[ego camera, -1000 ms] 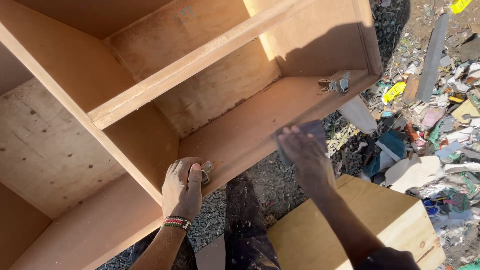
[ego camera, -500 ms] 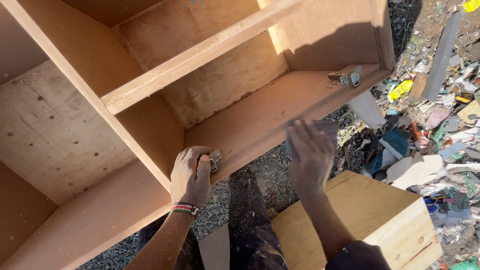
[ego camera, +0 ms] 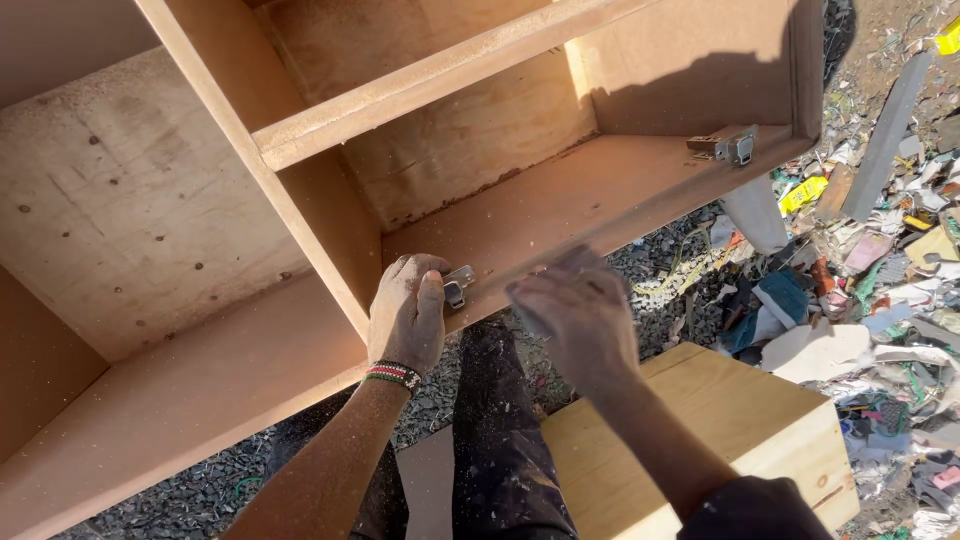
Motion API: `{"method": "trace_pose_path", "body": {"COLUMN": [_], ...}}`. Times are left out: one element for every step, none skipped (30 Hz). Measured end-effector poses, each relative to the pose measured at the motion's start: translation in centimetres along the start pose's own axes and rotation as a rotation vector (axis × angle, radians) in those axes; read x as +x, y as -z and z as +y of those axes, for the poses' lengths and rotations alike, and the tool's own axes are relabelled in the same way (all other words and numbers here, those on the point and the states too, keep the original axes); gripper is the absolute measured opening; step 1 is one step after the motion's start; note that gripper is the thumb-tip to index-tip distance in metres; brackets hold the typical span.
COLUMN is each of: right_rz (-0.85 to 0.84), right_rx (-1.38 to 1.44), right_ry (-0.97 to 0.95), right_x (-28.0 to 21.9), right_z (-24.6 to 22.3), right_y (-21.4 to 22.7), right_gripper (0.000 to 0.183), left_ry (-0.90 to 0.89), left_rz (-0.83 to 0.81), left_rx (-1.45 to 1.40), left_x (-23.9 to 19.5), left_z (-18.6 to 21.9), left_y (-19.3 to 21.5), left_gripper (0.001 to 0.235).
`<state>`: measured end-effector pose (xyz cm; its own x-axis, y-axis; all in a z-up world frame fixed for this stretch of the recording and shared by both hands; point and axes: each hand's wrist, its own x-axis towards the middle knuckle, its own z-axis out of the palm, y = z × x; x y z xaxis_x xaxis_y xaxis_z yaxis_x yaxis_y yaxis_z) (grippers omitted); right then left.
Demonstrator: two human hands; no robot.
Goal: The person sands the edges and interior surfaces of a wooden cabinet using a sanding block. They then switch to a power sander to smooth the bottom panel of the cabinet.
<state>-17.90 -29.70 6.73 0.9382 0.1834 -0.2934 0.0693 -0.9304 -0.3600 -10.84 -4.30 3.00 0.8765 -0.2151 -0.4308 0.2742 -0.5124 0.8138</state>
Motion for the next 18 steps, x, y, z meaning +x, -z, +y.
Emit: {"method": "trace_pose_path", "body": {"right_rz": [0.070,0.150,0.148,0.141,0.133,0.139,0.139,0.139,0.145,0.203,0.263,0.258,0.286,0.312,0.306,0.296,0.283,0.282], "right_rx": [-0.138,-0.277,-0.280,-0.291,-0.302,-0.312,-0.172,-0.026,-0.030,-0.127,-0.224,-0.219,-0.222,-0.226,-0.222,-0.093,0.036,0.033], "right_ry": [-0.103,-0.202,-0.197,-0.205,-0.214,-0.210,-0.096,0.014,0.016,-0.022,-0.060,-0.059,-0.204,-0.354,-0.357,-0.170,0.018,0.016], "right_x": [-0.3,-0.8,-0.5,-0.7,-1.0,-1.1,-1.2,-1.4,-1.6,-1.9,-2.7,-2.8,-2.9,-3.3,-3.2,-3.5,-5.0,-4.5], "right_z": [4.5,8.9,6.7,4.2,1.6,-1.4,-4.4,-7.7,-2.3,3.1,8.2,7.5,6.8,6.0,0.3,-5.0,-10.1,-7.7], "right_y": [0.8,1.9,0.5,-0.7,-1.7,-1.9,-2.1,-2.5,-2.5,-2.6,-2.5,-2.5,-2.5,-2.4,-5.4,-7.6,-8.9,-9.2], "right_gripper": [0.013,0.012,0.012,0.016,0.019,0.019,0.035,0.051,0.051,0.049,0.048,0.048,0.041,0.034,0.034,0.047,0.064,0.064], "left_ry": [0.156,0.303,0.304,0.167,0.030,0.023,-0.003,-0.029,-0.036,-0.014,0.009,0.015,-0.053,-0.122,-0.115,-0.158,-0.201,-0.200], "left_rz": [-0.064,-0.125,-0.121,-0.063,-0.005,0.000,0.016,0.030,0.032,0.015,-0.003,-0.003,0.065,0.128,0.124,0.115,0.106,0.104], "left_rx": [-0.090,-0.180,-0.184,-0.131,-0.076,-0.084,-0.117,-0.144,-0.145,-0.178,-0.211,-0.208,-0.209,-0.211,-0.208,-0.191,-0.173,-0.176], "left_x": [0.1,0.7,0.8,0.3,-0.3,-0.1,0.1,0.3,-0.2,-0.4,-0.6,-0.5,-0.5,-0.5,-0.8,-0.6,-0.3,-0.2], "left_z": [1.6,3.1,1.6,0.2,-1.0,-1.6,-2.0,-2.6,-1.7,-0.9,-0.3,-0.3,-0.3,-0.3,0.0,0.5,1.0,1.2], "left_y": [1.1,2.1,1.2,0.4,-0.4,-0.6,-1.0,-1.0,0.5,1.7,2.9,3.7,4.5,5.3,5.4,5.2,4.9,5.2], "left_gripper": [0.065,0.079,0.079,0.062,0.046,0.046,0.037,0.030,0.030,0.029,0.027,0.027,0.025,0.022,0.022,0.025,0.029,0.029]}}
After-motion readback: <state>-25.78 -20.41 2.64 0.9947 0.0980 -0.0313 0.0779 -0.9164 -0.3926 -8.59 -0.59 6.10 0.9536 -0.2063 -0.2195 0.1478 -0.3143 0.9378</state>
